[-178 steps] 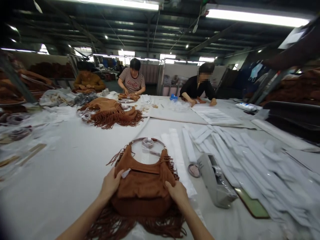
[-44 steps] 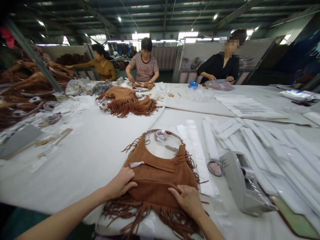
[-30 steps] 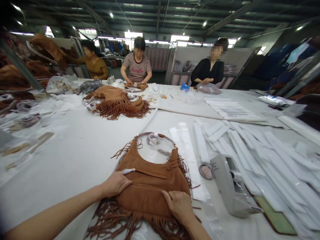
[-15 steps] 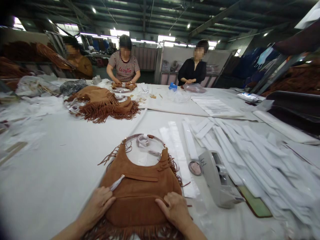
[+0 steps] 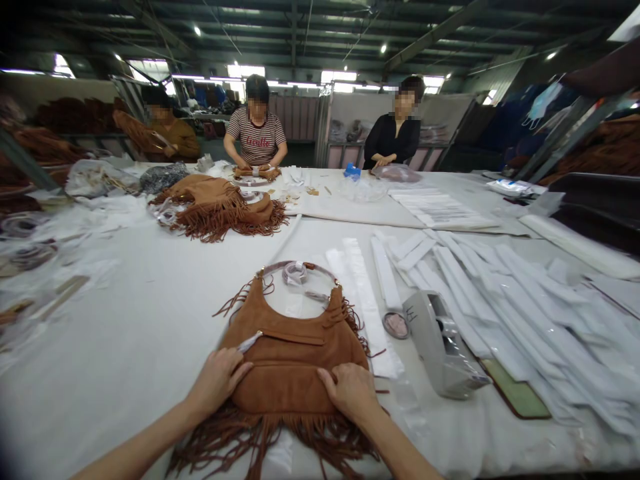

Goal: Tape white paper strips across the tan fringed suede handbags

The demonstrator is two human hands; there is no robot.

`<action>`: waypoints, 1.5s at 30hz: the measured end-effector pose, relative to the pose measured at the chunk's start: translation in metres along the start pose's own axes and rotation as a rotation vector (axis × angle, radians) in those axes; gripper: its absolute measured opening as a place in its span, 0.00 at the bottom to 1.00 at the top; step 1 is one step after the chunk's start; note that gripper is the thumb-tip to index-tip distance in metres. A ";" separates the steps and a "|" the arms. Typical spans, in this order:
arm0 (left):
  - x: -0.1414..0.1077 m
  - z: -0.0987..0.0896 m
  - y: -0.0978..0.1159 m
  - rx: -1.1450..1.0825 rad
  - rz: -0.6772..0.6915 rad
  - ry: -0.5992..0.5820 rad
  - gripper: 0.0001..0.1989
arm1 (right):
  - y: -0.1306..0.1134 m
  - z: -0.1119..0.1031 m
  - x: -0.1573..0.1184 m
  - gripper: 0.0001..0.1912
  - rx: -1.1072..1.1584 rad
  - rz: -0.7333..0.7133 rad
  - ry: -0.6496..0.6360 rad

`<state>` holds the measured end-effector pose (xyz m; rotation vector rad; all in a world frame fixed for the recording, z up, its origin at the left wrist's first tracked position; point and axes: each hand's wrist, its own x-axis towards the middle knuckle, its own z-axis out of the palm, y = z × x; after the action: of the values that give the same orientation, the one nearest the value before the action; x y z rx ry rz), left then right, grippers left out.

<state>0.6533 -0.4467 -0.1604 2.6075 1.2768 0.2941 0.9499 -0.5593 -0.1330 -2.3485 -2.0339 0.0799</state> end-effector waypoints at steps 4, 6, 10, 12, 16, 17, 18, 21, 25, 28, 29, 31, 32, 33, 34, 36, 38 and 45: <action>0.002 -0.003 0.002 0.044 -0.020 -0.037 0.18 | -0.003 0.000 -0.001 0.26 -0.011 -0.022 0.040; 0.005 -0.005 0.002 0.063 -0.012 -0.048 0.18 | -0.005 0.000 -0.003 0.22 -0.005 -0.035 0.079; 0.008 -0.012 0.000 0.094 0.040 -0.047 0.18 | -0.009 0.000 -0.008 0.19 0.019 -0.043 0.122; 0.007 -0.014 -0.001 0.106 0.065 -0.038 0.19 | -0.012 0.001 -0.010 0.20 0.019 -0.032 0.127; 0.009 -0.010 -0.004 0.116 0.048 -0.061 0.19 | -0.018 0.005 -0.011 0.22 -0.053 0.002 0.148; 0.011 -0.008 -0.005 0.113 0.044 -0.082 0.20 | -0.019 0.005 -0.010 0.22 -0.074 -0.004 0.161; 0.013 -0.008 -0.005 0.110 0.042 -0.104 0.20 | -0.020 0.005 -0.009 0.20 -0.095 -0.019 0.183; 0.020 -0.008 -0.006 0.105 0.055 -0.166 0.20 | -0.025 0.001 -0.002 0.10 -0.143 -0.106 0.250; 0.026 -0.014 -0.008 0.121 0.067 -0.217 0.19 | -0.028 -0.002 0.012 0.06 -0.148 -0.249 0.200; 0.028 -0.018 -0.008 0.100 0.064 -0.235 0.19 | -0.027 0.004 0.018 0.13 -0.102 -0.196 0.210; 0.028 -0.020 -0.006 0.085 0.056 -0.234 0.18 | -0.026 0.006 0.019 0.14 -0.078 -0.177 0.228; 0.028 -0.024 0.003 0.066 0.025 -0.179 0.15 | -0.024 0.012 0.020 0.14 -0.034 -0.174 0.263; 0.027 -0.027 0.010 0.070 0.012 -0.123 0.12 | -0.023 0.014 0.020 0.14 -0.020 -0.182 0.280; 0.026 -0.031 0.017 0.077 0.012 -0.061 0.09 | -0.022 0.015 0.020 0.15 -0.010 -0.189 0.295; 0.023 -0.034 0.024 0.076 0.026 0.002 0.07 | -0.022 0.016 0.019 0.15 -0.003 -0.195 0.309; 0.014 -0.040 0.035 0.023 0.057 0.115 0.09 | -0.021 0.018 0.020 0.16 0.006 -0.197 0.331; -0.002 -0.040 0.040 -0.107 0.031 0.239 0.10 | -0.019 0.019 0.020 0.18 0.012 -0.194 0.343; -0.093 0.025 0.067 -0.080 0.432 0.310 0.09 | -0.016 0.018 0.021 0.20 0.070 -0.230 0.319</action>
<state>0.6548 -0.5633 -0.1723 2.8215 0.7372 0.8305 0.9358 -0.5364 -0.1503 -1.9232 -2.0807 -0.2119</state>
